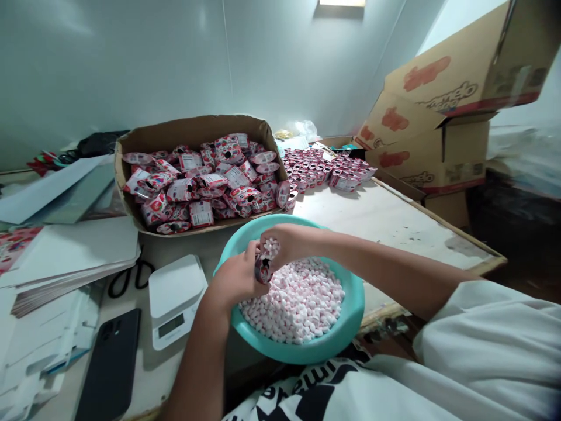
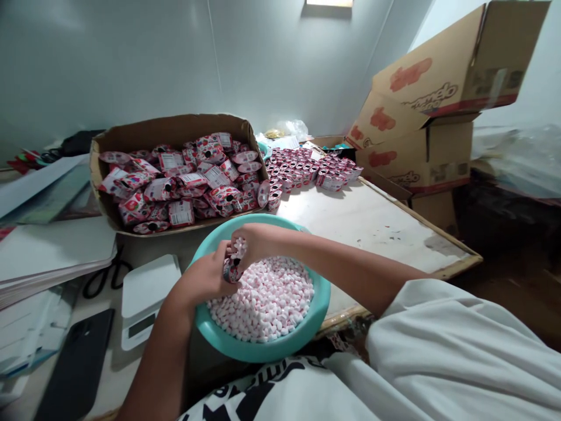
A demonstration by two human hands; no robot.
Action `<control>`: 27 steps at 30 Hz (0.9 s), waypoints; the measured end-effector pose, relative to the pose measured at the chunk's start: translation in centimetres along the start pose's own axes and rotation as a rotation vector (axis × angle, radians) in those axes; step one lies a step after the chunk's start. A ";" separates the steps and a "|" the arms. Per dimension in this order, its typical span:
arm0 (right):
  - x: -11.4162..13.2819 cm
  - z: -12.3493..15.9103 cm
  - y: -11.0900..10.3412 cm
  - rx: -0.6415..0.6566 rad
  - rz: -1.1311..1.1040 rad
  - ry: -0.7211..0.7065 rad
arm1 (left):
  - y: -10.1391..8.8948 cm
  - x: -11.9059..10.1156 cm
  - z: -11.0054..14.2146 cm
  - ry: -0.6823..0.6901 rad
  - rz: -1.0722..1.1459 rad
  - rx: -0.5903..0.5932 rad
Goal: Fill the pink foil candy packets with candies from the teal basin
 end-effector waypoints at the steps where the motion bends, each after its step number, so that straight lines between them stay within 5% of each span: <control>1: 0.3 0.3 0.0 -0.009 0.002 0.001 | 0.0 0.1 0.0 -0.004 0.010 -0.008; 6: 1.5 3.0 -1.3 -0.054 -0.032 -0.043 | 0.1 0.3 -0.1 0.055 0.089 -0.050; 9: 0.0 4.5 -1.6 -0.082 0.025 0.047 | 0.1 0.1 0.1 0.075 0.090 -0.048; 17: -5.5 4.0 6.8 0.334 0.164 0.204 | 0.3 0.2 0.0 0.023 0.075 -0.056; 27: -3.3 6.1 8.8 0.272 0.137 0.167 | 0.2 -0.2 0.0 0.132 0.107 -0.069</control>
Point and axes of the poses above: each hand's wrist, its own z-axis away from the middle knuckle, its own y-axis out of the palm, x = y × z, the point moved 5 cm from there along -z, towards the middle knuckle, and after that the axes turned 11 degrees about x, right-handed, at the moved point
